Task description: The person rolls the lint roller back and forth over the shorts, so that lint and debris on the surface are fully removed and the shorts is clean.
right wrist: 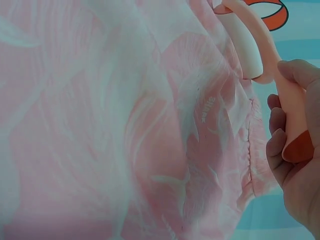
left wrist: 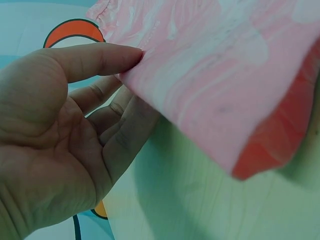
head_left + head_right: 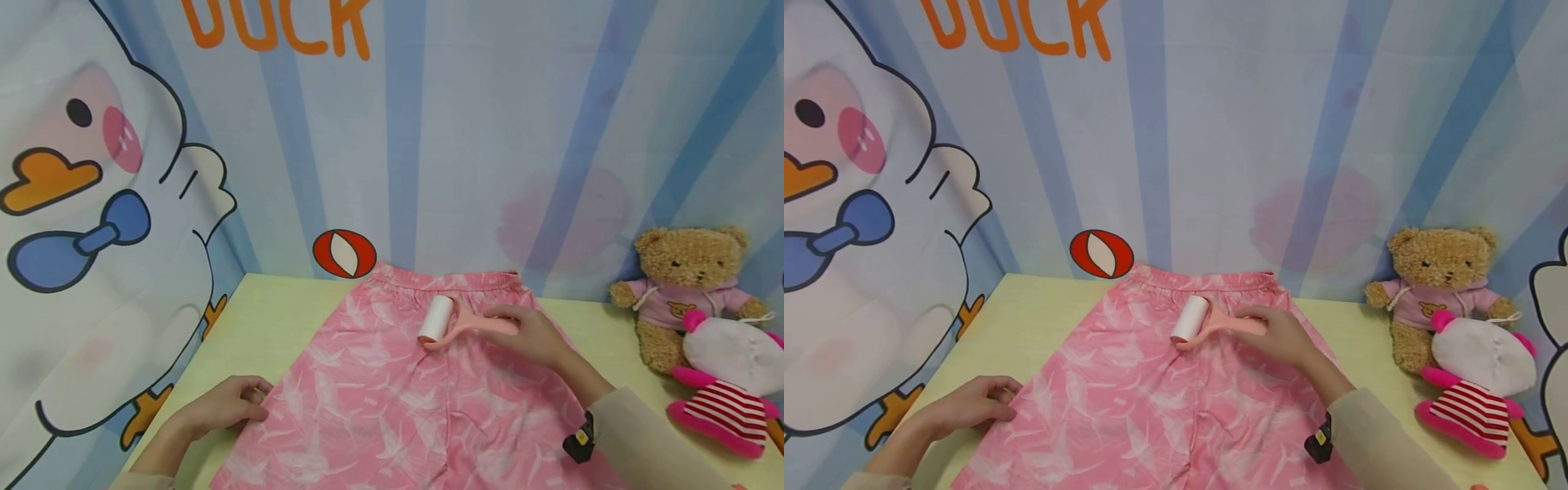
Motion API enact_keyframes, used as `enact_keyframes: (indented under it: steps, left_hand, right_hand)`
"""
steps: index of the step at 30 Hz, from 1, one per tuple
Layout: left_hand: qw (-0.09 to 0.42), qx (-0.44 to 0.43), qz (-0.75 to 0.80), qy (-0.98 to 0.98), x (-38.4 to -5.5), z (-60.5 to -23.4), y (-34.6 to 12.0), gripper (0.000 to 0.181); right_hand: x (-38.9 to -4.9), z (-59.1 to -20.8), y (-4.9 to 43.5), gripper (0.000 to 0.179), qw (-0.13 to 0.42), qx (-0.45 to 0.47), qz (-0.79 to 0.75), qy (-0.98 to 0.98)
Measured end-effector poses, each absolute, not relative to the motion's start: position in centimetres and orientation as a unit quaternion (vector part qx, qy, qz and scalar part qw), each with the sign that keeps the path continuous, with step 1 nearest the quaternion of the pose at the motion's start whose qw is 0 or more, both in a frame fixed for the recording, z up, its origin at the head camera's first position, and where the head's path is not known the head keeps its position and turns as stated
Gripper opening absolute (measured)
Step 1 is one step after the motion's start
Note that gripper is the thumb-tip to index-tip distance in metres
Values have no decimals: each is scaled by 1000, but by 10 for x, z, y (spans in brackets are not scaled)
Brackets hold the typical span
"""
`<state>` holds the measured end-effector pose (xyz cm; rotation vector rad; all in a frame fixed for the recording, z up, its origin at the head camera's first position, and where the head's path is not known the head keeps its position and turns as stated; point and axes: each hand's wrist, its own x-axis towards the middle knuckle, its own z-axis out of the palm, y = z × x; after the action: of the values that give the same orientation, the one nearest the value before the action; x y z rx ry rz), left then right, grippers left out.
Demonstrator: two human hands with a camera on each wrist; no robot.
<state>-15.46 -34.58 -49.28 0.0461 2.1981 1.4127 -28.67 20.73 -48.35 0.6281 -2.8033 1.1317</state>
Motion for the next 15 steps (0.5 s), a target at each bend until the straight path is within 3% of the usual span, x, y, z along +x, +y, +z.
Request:
enact_keyframes:
  steps: [15]
  left_hand:
    - [258, 18, 519, 815, -154, -492, -345, 33]
  right_hand:
    - [-297, -486, 137, 43, 14, 204, 401, -893]
